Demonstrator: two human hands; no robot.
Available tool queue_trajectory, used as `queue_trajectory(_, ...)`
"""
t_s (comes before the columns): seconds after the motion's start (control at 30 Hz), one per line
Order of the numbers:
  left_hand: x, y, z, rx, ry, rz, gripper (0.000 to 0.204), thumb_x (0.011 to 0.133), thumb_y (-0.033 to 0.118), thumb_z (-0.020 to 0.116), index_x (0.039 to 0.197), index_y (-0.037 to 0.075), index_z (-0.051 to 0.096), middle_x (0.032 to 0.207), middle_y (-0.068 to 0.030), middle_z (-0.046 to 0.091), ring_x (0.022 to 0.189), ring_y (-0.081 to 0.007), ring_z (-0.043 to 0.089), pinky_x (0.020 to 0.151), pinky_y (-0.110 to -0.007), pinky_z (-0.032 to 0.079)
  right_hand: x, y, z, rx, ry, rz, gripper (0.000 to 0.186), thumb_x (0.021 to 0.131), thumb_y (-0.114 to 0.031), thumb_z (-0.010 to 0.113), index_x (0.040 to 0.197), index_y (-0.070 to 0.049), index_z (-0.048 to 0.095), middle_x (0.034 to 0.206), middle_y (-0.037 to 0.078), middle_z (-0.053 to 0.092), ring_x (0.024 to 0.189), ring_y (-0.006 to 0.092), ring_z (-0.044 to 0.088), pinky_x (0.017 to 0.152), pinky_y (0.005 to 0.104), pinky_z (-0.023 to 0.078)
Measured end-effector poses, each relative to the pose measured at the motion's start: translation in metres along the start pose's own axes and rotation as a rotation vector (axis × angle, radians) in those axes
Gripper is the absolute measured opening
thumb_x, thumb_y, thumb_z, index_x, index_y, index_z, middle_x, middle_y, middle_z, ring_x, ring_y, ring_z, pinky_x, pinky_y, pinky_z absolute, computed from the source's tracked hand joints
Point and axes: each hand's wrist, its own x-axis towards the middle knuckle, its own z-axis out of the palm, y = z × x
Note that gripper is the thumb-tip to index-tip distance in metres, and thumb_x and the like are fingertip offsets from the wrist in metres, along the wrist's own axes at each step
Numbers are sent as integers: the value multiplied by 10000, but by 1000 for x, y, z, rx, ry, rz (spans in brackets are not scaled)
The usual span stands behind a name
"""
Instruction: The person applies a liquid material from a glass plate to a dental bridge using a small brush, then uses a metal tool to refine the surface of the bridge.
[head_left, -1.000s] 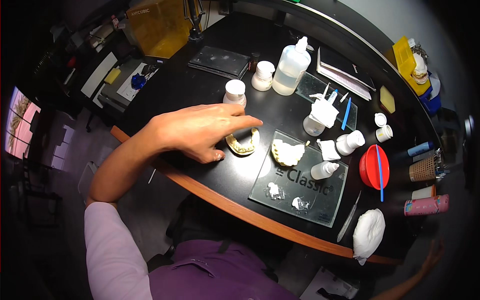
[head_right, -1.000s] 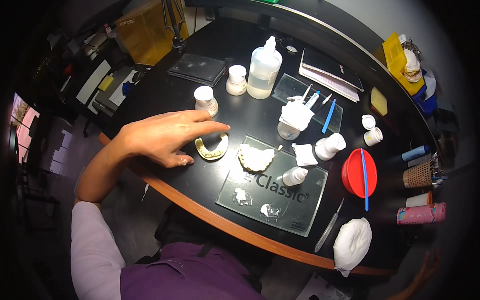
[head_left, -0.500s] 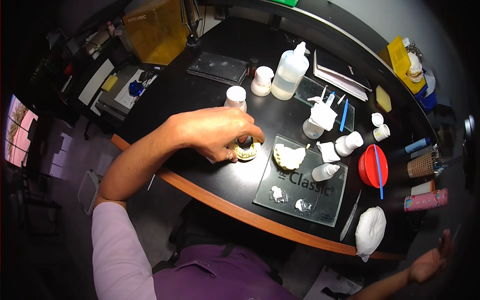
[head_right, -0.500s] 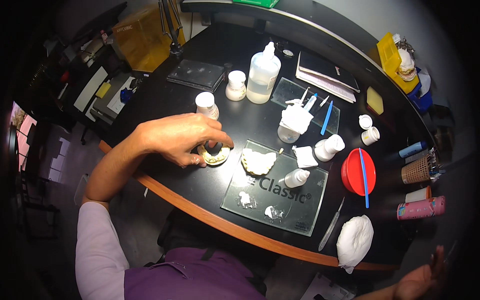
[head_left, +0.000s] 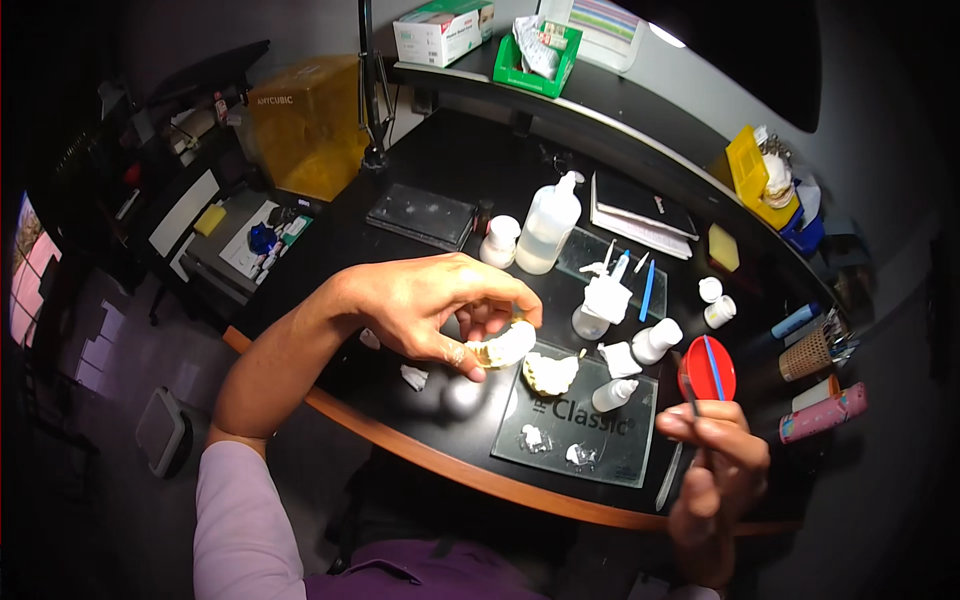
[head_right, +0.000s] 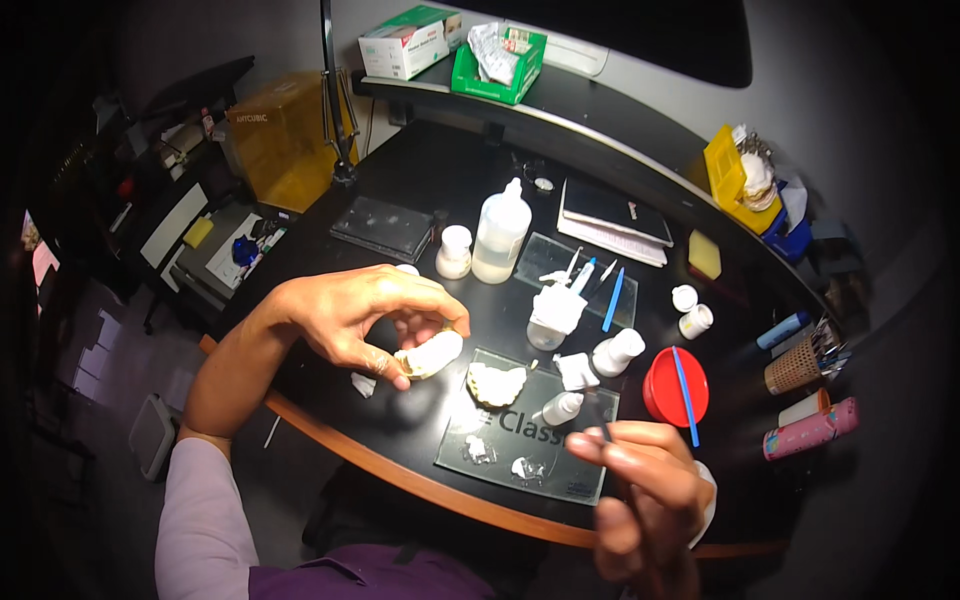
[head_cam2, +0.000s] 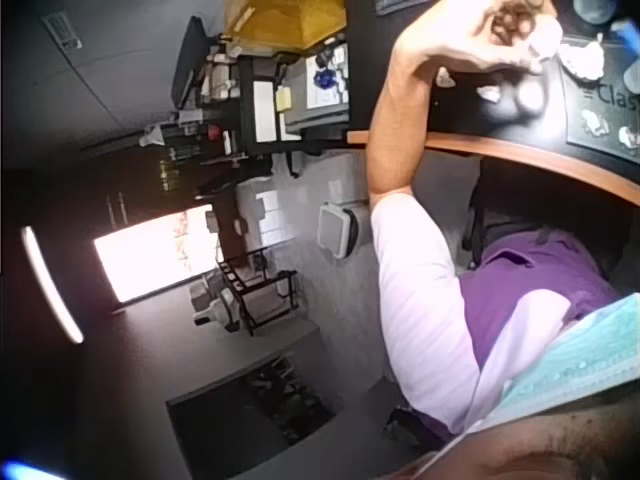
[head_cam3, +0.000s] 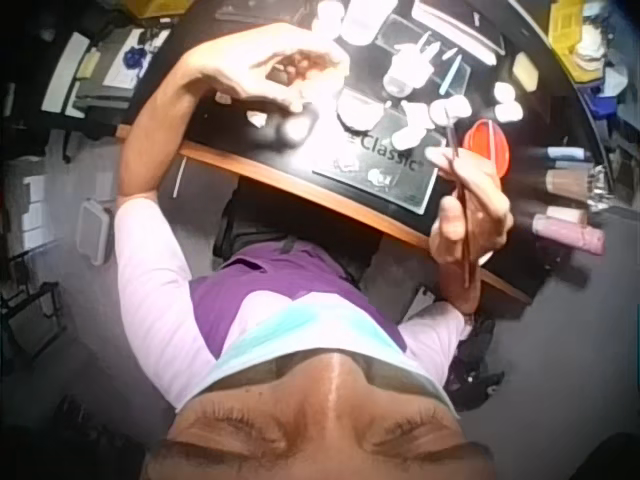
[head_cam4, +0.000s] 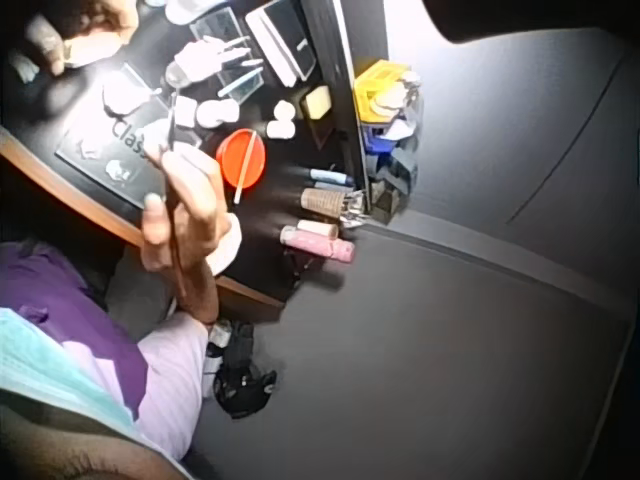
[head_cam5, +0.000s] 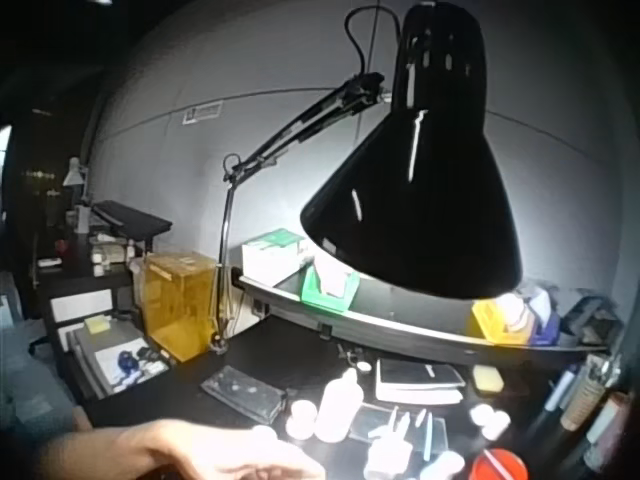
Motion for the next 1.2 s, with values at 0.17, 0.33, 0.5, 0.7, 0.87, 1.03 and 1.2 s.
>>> queue_trajectory(0.17,21,12,3,-242,-33,52,645,807,121,909,1348,15,574,1164,-81,545,898,-150,663,794,-310,592,9,5,23,133,23,8,203,907,0,606,1107,34,603,796,161,724,767,251,682,680,333,568)
queue_trajectory(0.33,29,-4,12,-323,9,149,650,818,98,899,1365,22,556,1212,-79,573,892,-140,674,806,-299,597,11,7,51,418,147,187,274,893,64,567,1165,86,592,1053,272,662,853,269,727,770,359,620)
queue_trajectory(0.5,29,-6,22,-261,78,159,633,769,108,920,1310,-30,620,1203,-120,656,852,-168,705,811,-306,600,2,8,59,314,149,250,239,854,46,630,1092,56,658,940,204,710,1001,300,683,897,403,602)
queue_trajectory(0.7,31,-17,34,-92,213,241,657,705,163,927,1278,-20,664,1194,-127,682,756,-141,687,741,-288,577,-4,19,68,158,88,88,226,781,11,718,1001,-27,681,818,100,728,1012,331,674,947,475,563)
queue_trajectory(0.87,39,-22,49,-113,359,315,652,673,127,894,1270,-7,671,1174,-129,692,705,-131,671,702,-269,560,-4,8,70,-96,-34,-40,289,702,-33,810,979,-94,758,935,42,752,1087,311,672,951,467,567)
queue_trajectory(1.03,40,-23,53,-130,365,268,648,655,137,872,1257,-6,679,1164,-130,694,701,-132,671,703,-278,557,-3,13,73,-178,-147,-108,241,767,-122,840,999,-157,787,933,-32,765,1078,259,641,814,413,491)
queue_trajectory(1.2,40,-22,53,-128,385,278,664,654,147,865,1273,-9,683,1184,-140,695,703,-130,660,719,-279,555,-1,9,72,-123,-145,-81,241,725,-54,817,955,-104,762,895,5,744,1040,273,674,790,397,512)
